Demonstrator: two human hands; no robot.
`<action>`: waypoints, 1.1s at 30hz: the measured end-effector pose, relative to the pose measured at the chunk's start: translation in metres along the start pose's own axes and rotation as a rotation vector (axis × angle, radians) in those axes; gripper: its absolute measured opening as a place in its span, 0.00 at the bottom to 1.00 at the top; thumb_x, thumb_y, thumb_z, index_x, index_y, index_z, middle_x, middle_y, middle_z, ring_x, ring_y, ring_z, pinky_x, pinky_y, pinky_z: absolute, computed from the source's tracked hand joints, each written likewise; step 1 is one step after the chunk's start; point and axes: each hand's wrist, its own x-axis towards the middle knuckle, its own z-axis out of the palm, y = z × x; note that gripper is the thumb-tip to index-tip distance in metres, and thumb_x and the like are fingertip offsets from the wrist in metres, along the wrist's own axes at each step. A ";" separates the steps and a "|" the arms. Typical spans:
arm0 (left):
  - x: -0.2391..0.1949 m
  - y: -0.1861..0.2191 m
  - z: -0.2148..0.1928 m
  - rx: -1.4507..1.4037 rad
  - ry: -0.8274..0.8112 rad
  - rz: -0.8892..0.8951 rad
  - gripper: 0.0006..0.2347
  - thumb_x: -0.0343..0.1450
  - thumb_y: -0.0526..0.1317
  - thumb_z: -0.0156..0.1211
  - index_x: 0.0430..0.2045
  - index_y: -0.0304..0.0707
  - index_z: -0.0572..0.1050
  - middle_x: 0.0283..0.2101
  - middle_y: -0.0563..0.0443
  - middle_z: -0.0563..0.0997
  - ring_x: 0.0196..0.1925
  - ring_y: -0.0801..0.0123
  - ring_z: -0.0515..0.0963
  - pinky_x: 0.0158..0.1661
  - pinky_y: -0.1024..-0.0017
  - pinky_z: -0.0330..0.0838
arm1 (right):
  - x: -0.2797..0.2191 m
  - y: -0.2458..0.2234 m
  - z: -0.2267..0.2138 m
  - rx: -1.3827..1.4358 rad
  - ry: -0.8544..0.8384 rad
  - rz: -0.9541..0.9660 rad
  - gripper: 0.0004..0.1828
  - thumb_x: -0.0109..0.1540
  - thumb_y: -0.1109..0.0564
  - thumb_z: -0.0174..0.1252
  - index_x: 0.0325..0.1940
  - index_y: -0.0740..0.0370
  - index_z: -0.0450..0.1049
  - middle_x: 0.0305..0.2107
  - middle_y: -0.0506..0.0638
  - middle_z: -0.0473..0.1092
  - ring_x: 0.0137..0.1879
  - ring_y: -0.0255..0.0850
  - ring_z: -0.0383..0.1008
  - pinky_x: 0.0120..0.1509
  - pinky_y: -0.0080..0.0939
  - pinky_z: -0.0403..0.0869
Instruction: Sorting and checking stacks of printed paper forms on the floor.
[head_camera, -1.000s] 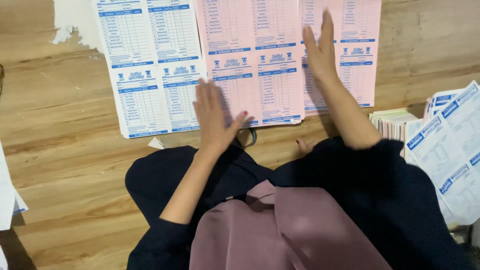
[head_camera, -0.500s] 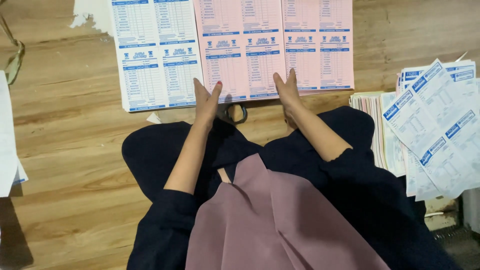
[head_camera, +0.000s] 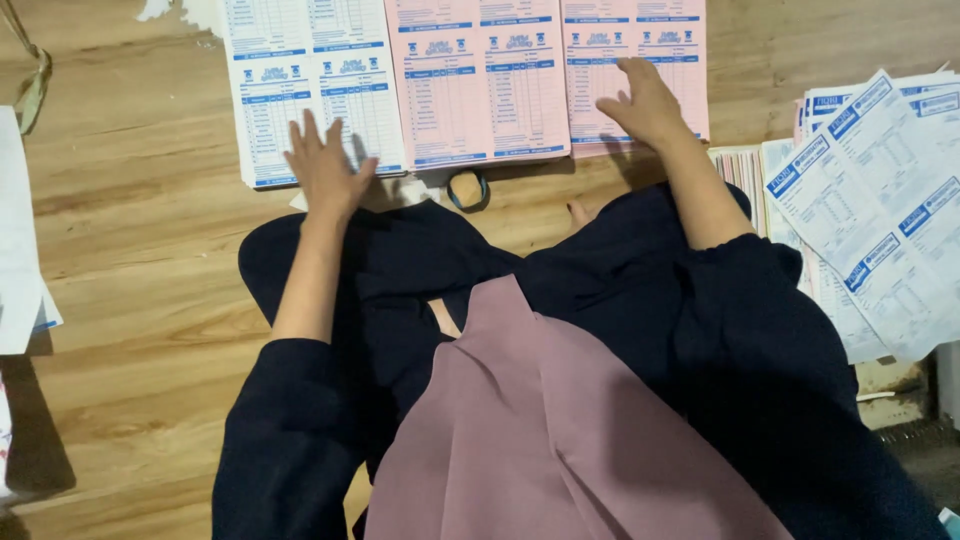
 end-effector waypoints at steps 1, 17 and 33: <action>-0.001 -0.010 -0.004 0.001 0.002 0.006 0.29 0.63 0.49 0.57 0.56 0.37 0.59 0.63 0.35 0.43 0.64 0.41 0.37 0.55 0.37 0.37 | -0.004 0.006 0.001 0.002 0.006 0.002 0.33 0.57 0.49 0.52 0.62 0.66 0.52 0.59 0.60 0.50 0.63 0.52 0.51 0.61 0.53 0.55; -0.001 -0.019 0.017 0.231 0.130 0.270 0.14 0.59 0.29 0.62 0.35 0.31 0.67 0.38 0.42 0.69 0.33 0.55 0.70 0.20 0.63 0.69 | 0.017 0.045 0.047 -0.835 -0.136 -0.116 0.14 0.53 0.57 0.56 0.42 0.60 0.65 0.28 0.54 0.68 0.29 0.48 0.70 0.27 0.43 0.69; -0.006 -0.029 0.018 0.112 0.196 0.145 0.13 0.52 0.35 0.70 0.23 0.40 0.70 0.29 0.50 0.72 0.27 0.60 0.72 0.24 0.67 0.64 | 0.003 0.021 0.028 -0.435 0.024 0.020 0.17 0.52 0.56 0.63 0.40 0.61 0.65 0.33 0.57 0.68 0.37 0.55 0.69 0.36 0.50 0.66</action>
